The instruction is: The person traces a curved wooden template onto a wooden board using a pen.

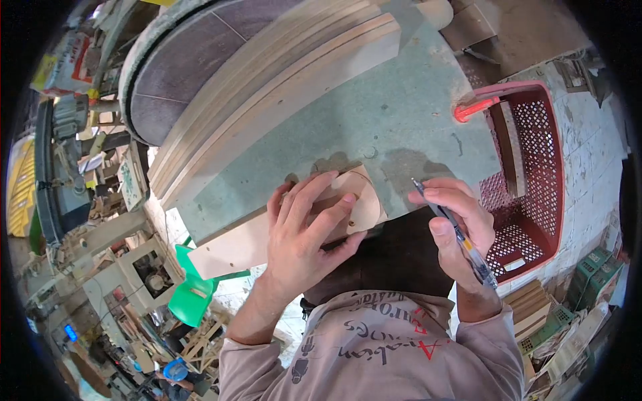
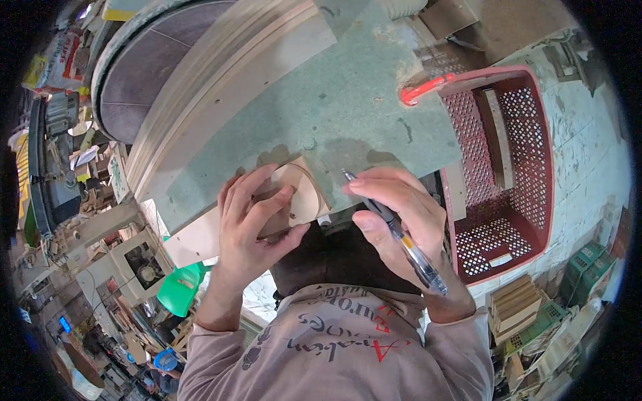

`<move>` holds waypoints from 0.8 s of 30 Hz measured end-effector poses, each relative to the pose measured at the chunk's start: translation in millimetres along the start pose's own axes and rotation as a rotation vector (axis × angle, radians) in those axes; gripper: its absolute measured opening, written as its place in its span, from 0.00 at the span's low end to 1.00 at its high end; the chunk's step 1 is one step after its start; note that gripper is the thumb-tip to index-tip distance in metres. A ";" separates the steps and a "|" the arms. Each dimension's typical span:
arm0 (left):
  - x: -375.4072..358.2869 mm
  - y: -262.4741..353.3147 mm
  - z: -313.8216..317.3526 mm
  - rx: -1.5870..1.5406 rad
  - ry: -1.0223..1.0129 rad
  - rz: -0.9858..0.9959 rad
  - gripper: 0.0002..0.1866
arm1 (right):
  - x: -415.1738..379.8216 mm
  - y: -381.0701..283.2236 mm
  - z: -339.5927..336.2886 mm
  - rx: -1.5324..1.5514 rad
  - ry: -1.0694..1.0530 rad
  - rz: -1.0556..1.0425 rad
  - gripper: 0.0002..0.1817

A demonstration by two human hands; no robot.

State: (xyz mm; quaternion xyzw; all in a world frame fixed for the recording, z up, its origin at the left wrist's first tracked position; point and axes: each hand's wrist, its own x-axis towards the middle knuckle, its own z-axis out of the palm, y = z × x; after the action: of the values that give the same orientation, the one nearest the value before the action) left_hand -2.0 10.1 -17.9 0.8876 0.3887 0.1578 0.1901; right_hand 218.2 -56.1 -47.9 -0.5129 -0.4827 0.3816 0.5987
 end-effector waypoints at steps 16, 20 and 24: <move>-74.9 -40.9 -57.4 0.098 -0.092 -0.230 0.30 | -48.0 -18.6 -10.2 -0.196 0.076 -0.092 0.13; -55.3 -51.3 -60.0 0.098 -0.054 -0.189 0.28 | -58.1 -26.3 -10.0 -0.185 0.078 -0.128 0.13; -28.1 -57.6 -54.1 0.151 -0.080 -0.151 0.26 | -70.2 -35.2 -13.2 -0.206 0.090 -0.114 0.13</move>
State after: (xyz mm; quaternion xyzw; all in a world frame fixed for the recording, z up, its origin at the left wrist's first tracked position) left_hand -79.7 36.6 -0.6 0.8732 0.4574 0.0779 0.1492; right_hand 212.5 -132.7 -26.6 -0.5598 -0.5203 0.2718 0.5848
